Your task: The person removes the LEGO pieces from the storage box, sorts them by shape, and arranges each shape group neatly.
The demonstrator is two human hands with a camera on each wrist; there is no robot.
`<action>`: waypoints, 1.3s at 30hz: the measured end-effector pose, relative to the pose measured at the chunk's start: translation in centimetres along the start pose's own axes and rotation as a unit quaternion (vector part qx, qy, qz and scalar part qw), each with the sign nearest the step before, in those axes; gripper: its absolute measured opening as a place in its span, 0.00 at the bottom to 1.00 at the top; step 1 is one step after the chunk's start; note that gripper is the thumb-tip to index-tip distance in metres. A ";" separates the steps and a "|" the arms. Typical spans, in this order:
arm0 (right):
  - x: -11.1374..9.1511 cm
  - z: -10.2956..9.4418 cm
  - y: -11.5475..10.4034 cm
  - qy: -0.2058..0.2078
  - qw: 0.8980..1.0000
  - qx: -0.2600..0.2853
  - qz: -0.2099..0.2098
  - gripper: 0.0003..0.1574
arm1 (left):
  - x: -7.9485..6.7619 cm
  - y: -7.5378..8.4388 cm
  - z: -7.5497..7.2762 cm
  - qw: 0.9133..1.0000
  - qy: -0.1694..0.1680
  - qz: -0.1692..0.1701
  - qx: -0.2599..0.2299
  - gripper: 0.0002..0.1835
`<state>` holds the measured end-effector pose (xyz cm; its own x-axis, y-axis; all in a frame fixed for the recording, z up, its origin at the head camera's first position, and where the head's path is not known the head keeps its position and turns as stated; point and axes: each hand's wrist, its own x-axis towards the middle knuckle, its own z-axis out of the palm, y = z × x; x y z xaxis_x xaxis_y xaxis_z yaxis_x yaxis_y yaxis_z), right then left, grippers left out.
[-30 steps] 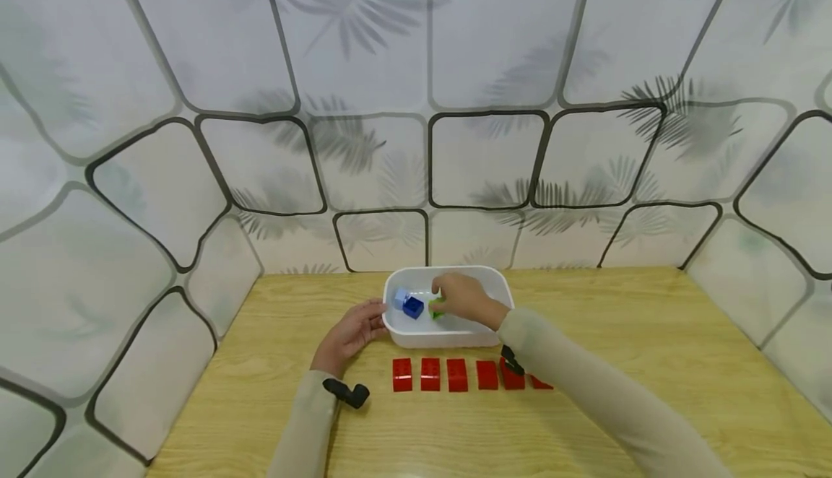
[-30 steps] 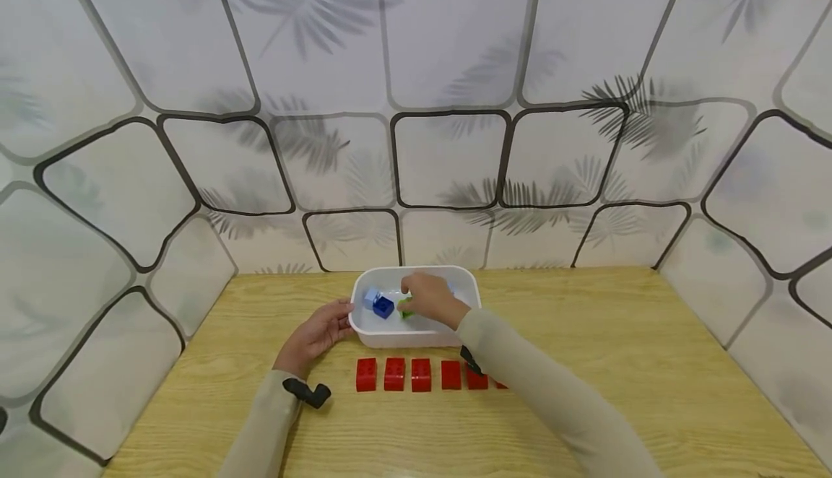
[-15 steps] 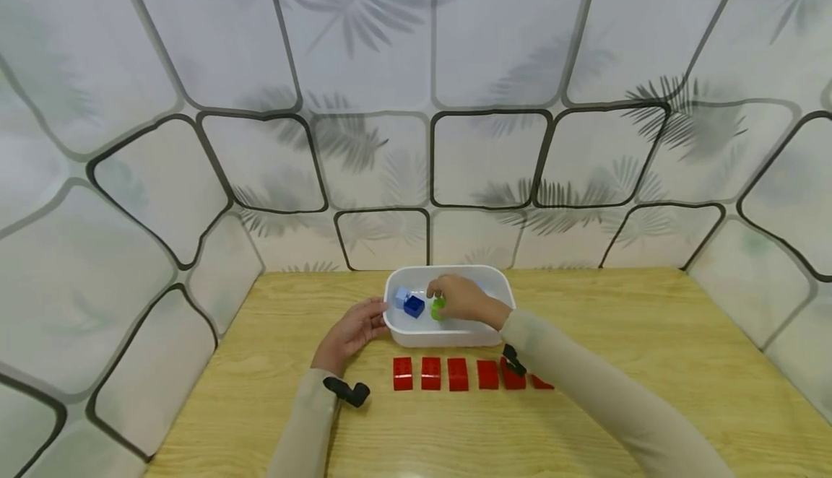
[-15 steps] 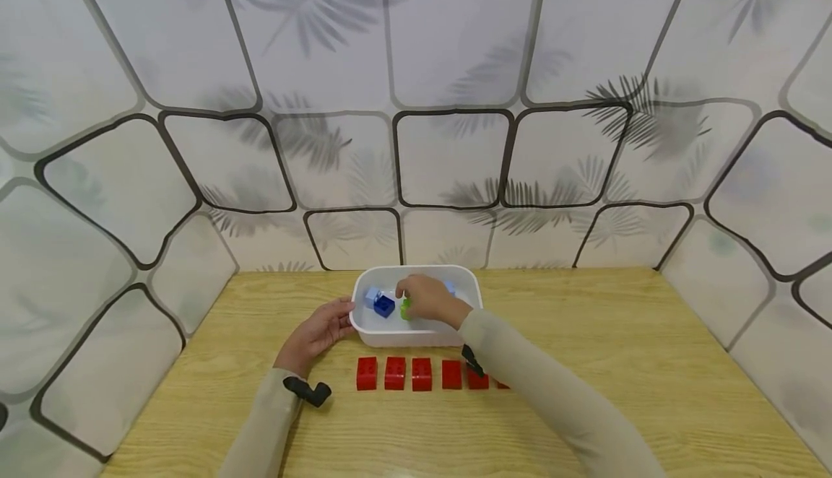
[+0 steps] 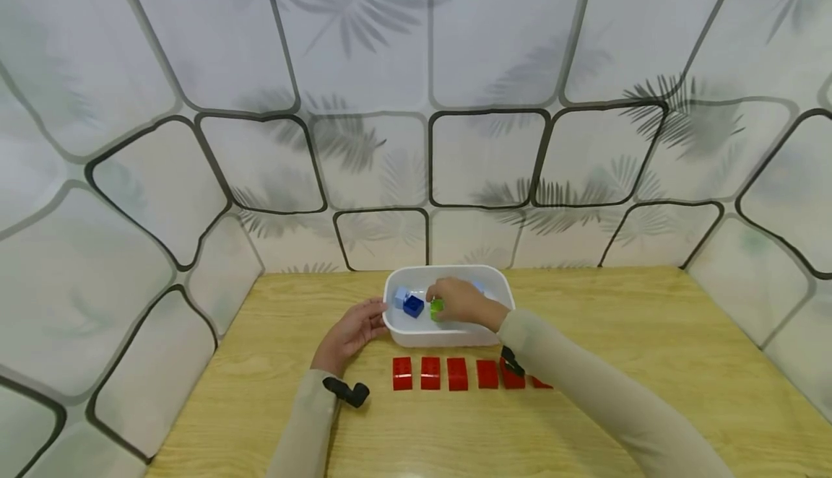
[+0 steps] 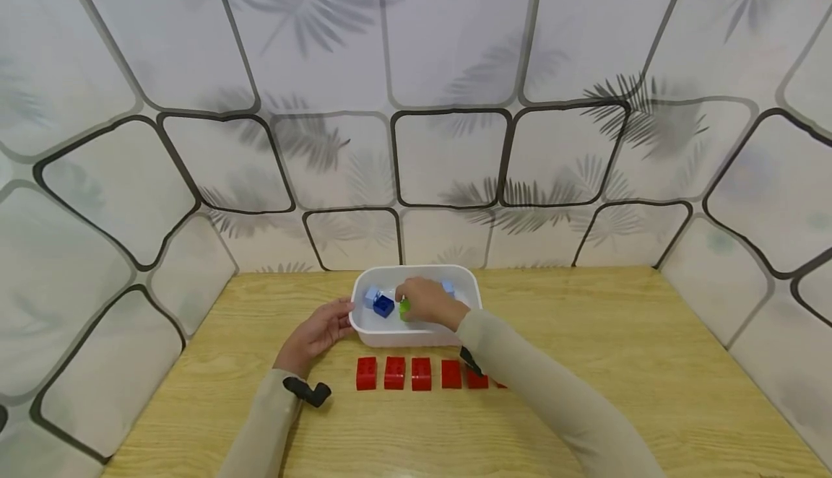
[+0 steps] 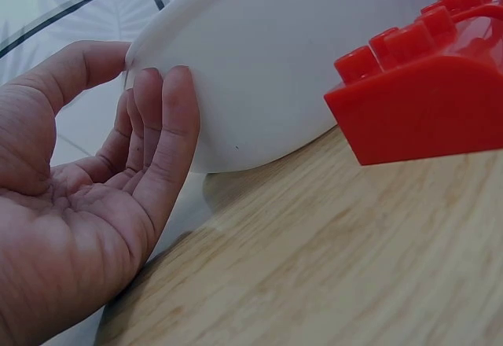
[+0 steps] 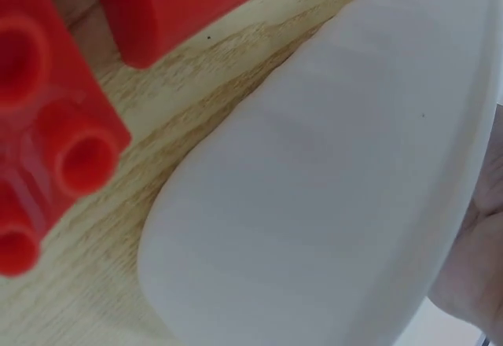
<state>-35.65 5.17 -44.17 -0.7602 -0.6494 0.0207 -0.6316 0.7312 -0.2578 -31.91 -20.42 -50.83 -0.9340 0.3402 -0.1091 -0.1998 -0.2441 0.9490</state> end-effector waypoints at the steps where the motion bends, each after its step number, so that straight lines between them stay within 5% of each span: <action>1: 0.0 0.0 0.0 0.004 1.000 0.001 -0.004 0.19 | 0.0 0.0 0.0 1.000 0.004 0.000 -0.003 0.21; 13: -2.1 -1.4 -0.5 0.041 0.996 0.021 -0.081 0.15 | 0.0 0.0 -0.2 1.000 0.003 -0.001 0.001 0.18; 29: -6.3 -2.1 -1.5 0.126 0.978 0.110 -0.121 0.09 | 0.1 -0.1 0.2 1.000 0.005 -0.005 -0.016 0.16; 39: -8.9 -1.4 -3.0 0.141 0.971 0.131 -0.141 0.12 | -0.1 0.0 0.1 1.000 0.008 -0.007 -0.002 0.18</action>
<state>-27.22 9.00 -42.27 -0.5982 -0.7056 0.3799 -0.7878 0.4309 -0.4401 -31.82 -20.32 -50.75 -0.9359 0.3287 -0.1271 -0.2141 -0.2439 0.9459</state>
